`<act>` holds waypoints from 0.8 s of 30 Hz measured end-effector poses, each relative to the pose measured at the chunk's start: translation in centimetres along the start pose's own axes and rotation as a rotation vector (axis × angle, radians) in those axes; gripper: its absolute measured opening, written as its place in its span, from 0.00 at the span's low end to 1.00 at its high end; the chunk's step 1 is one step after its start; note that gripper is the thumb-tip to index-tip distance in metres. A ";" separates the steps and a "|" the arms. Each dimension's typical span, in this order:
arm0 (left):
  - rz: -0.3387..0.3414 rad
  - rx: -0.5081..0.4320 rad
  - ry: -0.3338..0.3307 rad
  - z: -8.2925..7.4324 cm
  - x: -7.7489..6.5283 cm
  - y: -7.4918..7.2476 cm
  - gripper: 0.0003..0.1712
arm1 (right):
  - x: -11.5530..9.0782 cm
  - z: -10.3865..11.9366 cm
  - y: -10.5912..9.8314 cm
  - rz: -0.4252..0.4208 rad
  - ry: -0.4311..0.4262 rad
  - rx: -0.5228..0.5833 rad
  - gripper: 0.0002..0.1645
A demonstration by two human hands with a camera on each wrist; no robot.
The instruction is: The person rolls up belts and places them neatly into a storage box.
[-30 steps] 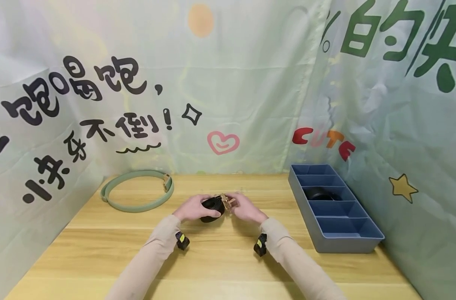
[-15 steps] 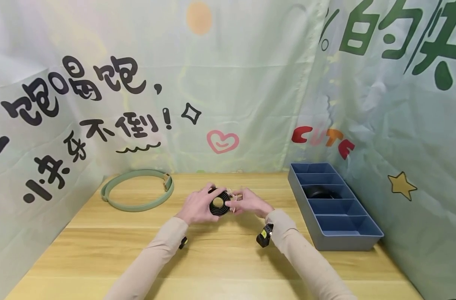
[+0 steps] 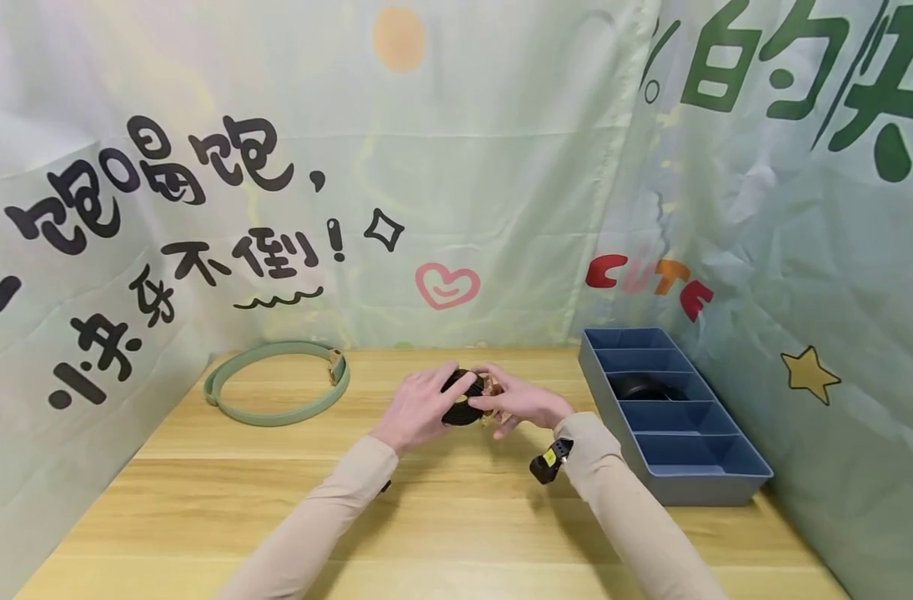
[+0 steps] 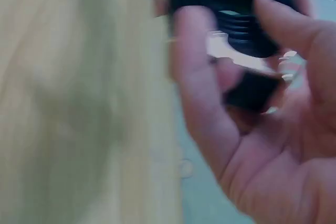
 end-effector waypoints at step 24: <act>0.058 -0.461 -0.325 -2.0 5.2 1.8 0.21 | -6.9 1.5 -5.4 -0.216 -0.300 -0.707 0.08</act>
Point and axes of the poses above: each hand's wrist, its own x-axis towards the middle knuckle, its own y-axis out of the palm, z = x × y, the point moved 7 cm from there along x, towards the middle knuckle, and after that the axes turned 8 degrees about y, right-handed, at the moved point
